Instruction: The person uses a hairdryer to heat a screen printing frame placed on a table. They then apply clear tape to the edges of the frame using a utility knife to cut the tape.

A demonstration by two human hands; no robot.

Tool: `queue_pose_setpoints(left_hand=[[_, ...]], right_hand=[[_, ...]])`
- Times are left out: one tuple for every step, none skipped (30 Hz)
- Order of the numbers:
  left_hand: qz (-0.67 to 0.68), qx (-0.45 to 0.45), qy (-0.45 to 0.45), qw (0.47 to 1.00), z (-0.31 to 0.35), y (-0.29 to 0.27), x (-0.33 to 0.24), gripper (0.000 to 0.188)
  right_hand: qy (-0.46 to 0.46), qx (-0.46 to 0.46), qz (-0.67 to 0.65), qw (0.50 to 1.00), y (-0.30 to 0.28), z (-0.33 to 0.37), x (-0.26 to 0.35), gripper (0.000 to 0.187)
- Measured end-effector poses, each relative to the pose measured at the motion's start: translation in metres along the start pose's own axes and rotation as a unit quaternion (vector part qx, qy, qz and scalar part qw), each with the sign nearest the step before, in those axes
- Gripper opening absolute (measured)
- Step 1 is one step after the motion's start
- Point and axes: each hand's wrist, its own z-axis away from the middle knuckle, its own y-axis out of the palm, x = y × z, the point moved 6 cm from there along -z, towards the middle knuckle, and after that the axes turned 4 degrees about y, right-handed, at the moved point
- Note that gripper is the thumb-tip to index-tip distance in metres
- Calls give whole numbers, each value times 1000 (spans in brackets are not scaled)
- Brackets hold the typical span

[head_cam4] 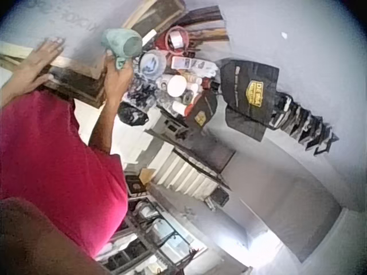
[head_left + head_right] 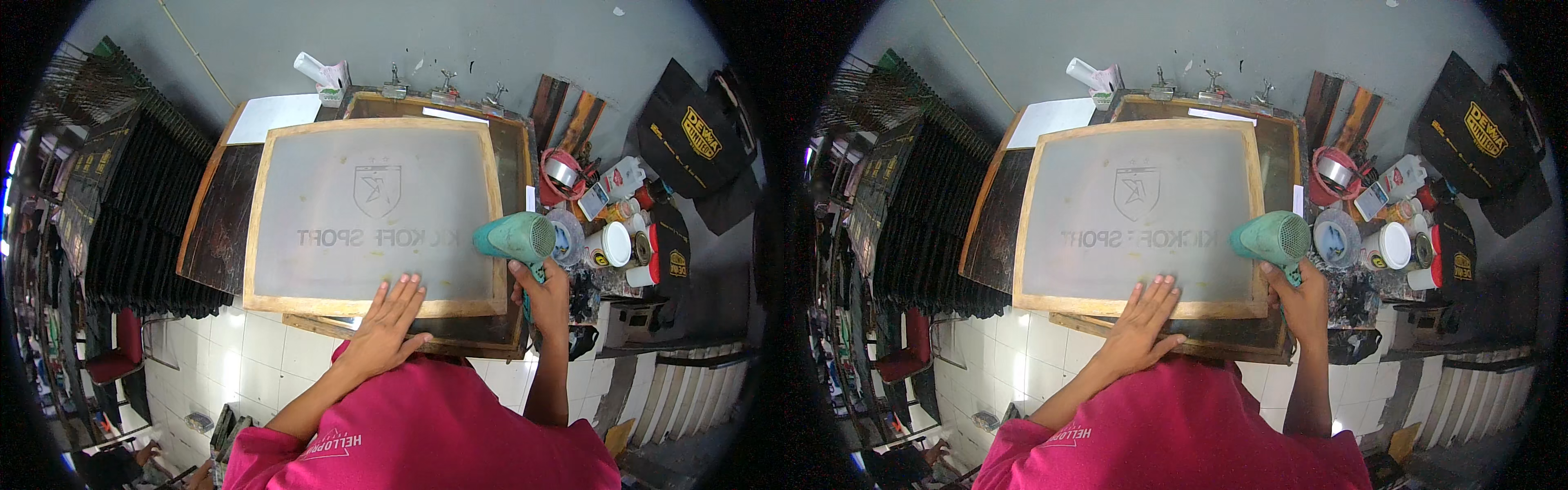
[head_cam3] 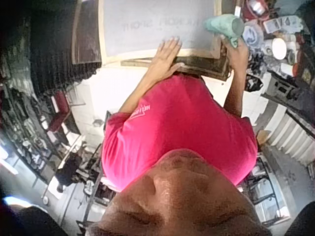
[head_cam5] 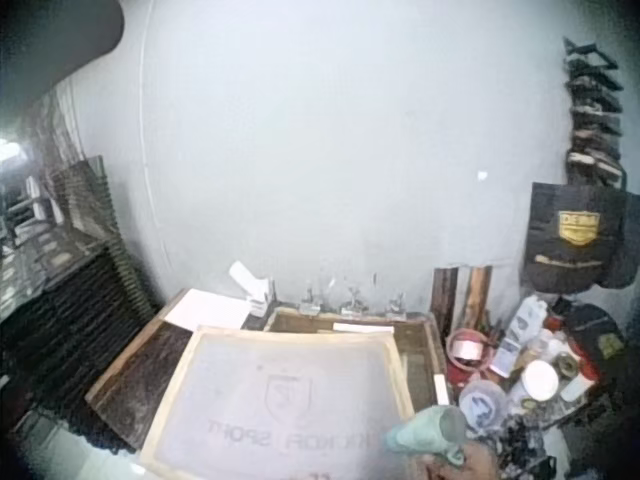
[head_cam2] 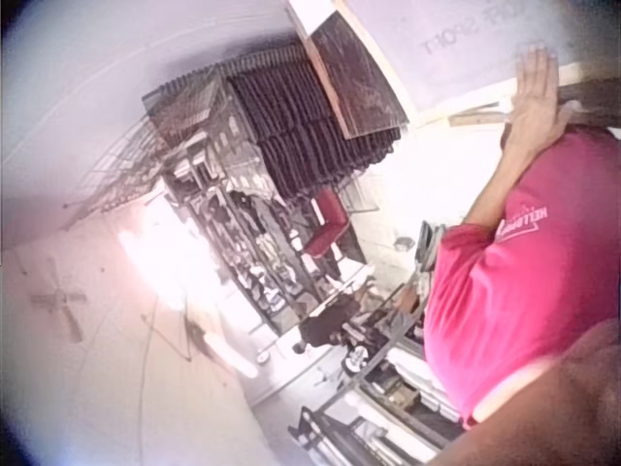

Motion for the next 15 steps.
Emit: queue_pose_setpoints(left_hand=[[-1, 1, 10, 1000, -4, 2, -2, 79], [-2, 3, 19, 1000, -8, 4, -3, 79], [-3, 3, 28, 1000, -10, 5, -4, 79], [-2, 4, 29, 1000, -11, 6, -5, 79], [0, 4, 30, 1000, -12, 6, -5, 79], [2, 4, 30, 1000, -12, 5, -5, 78], [0, 4, 25, 1000, -12, 5, -4, 78], [-1, 3, 20, 1000, -12, 3, -3, 79], [-2, 2, 15, 1000, -11, 1, -2, 79], [-4, -3, 9, 1000, -9, -1, 0, 78], [-6, -8, 2, 1000, -7, -3, 1, 77], [-7, -13, -5, 1000, -5, -5, 4, 77], [-6, -17, -14, 1000, -2, -7, 6, 77], [-5, -20, -24, 999, 2, -8, 8, 78], [-3, -24, -34, 999, 5, -10, 10, 78]], right_hand=[[2, -4, -2, 1000, 0, -1, 0, 25], [4, -8, -4, 1000, 0, -2, -1, 25], [0, -8, -8, 1000, 2, -3, -1, 25], [-5, -10, -13, 1000, 3, -4, 0, 26], [-10, -11, -18, 1000, 4, -5, 0, 26], [-19, -18, 9, 1000, 5, -6, -3, 26], [-28, -24, 37, 999, 7, -7, -6, 26], [-38, -29, 65, 997, 8, -7, -5, 26], [-29, -10, 46, 998, 10, -8, -4, 26], [-17, 12, 27, 999, 16, -7, 3, 26], [-6, 34, 8, 999, 23, -5, 8, 27], [-5, 46, 3, 999, 29, -4, 10, 27], [-7, 56, -2, 998, 34, -3, 14, 27], [-10, 66, -6, 998, 38, -3, 17, 27], [-2, 78, -2, 997, 43, -3, 19, 28]])
